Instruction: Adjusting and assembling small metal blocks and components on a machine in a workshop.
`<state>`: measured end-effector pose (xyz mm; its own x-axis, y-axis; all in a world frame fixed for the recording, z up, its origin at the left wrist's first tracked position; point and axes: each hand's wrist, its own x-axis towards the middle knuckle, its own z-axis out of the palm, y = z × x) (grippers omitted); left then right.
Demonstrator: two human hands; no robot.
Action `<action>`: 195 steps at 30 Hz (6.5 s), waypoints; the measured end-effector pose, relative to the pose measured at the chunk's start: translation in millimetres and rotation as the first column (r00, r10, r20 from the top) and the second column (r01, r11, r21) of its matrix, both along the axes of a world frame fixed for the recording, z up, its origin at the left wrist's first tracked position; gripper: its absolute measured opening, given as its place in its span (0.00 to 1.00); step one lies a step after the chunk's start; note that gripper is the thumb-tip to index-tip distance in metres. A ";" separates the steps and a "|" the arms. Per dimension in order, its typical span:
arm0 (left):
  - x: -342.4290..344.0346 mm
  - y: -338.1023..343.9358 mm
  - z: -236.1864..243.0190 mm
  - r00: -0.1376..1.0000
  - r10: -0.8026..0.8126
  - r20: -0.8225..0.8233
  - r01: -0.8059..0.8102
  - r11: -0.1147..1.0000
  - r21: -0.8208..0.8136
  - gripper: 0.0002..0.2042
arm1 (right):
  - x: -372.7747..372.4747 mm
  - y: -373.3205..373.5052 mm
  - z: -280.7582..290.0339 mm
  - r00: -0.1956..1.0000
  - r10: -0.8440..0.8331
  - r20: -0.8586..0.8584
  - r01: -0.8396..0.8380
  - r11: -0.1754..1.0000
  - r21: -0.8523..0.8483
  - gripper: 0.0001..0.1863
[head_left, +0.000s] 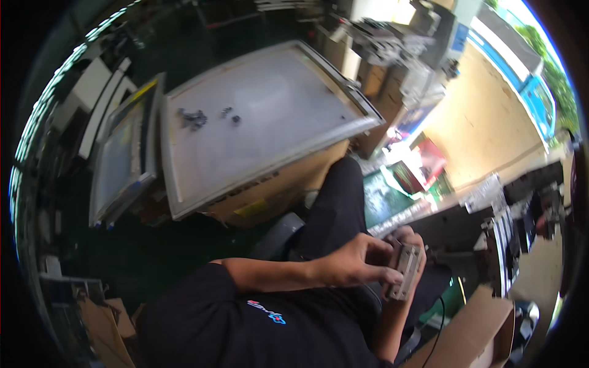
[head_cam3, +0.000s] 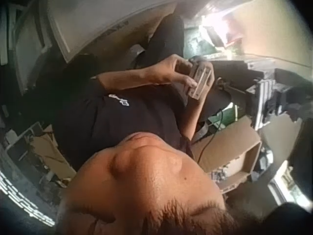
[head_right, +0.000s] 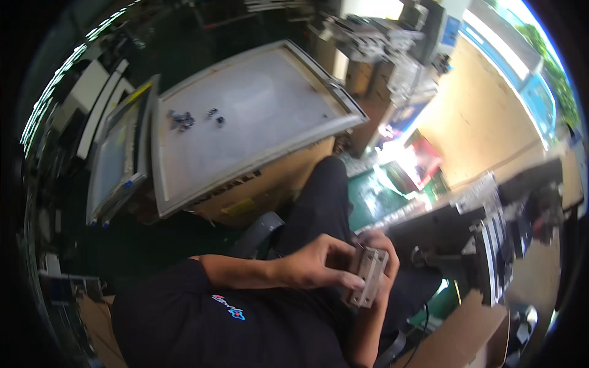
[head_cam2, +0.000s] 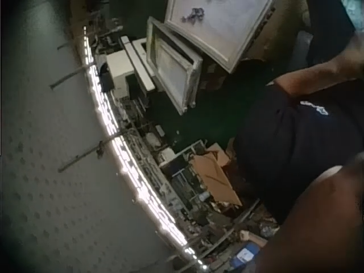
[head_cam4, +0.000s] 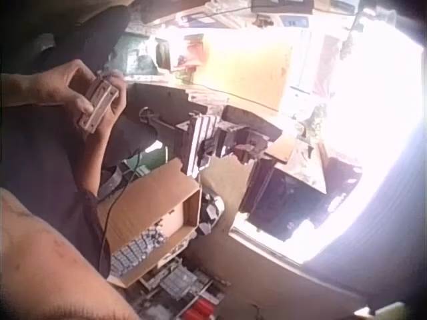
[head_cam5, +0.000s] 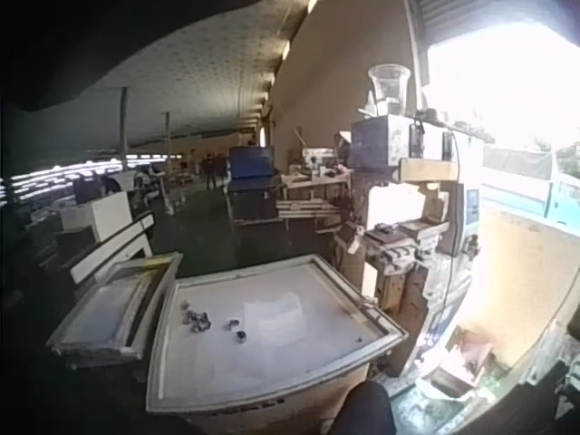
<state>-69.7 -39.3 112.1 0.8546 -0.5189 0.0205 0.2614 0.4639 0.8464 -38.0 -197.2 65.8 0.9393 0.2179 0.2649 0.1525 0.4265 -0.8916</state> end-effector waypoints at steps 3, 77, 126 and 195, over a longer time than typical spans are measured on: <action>4.8 8.1 0.8 0.994 0.048 -0.098 -0.049 0.999 -0.007 0.11 | 6.3 7.4 3.3 0.994 0.111 -0.001 -0.110 0.993 0.038 0.14; 35.0 28.5 -74.3 0.854 0.495 -0.158 -0.482 0.868 0.117 0.10 | 31.0 0.4 -12.2 0.950 0.033 -0.310 -0.100 0.974 -0.202 0.12; 43.5 42.9 -113.3 0.748 0.094 -0.657 -0.364 0.886 -0.287 0.09 | 25.4 42.4 -34.5 0.868 -0.134 0.479 0.425 0.698 -0.576 0.19; 60.4 61.8 -130.1 0.729 0.672 -0.128 -0.648 0.738 0.188 0.10 | 300.5 162.7 -27.3 0.883 0.339 0.324 0.295 0.137 -0.946 0.12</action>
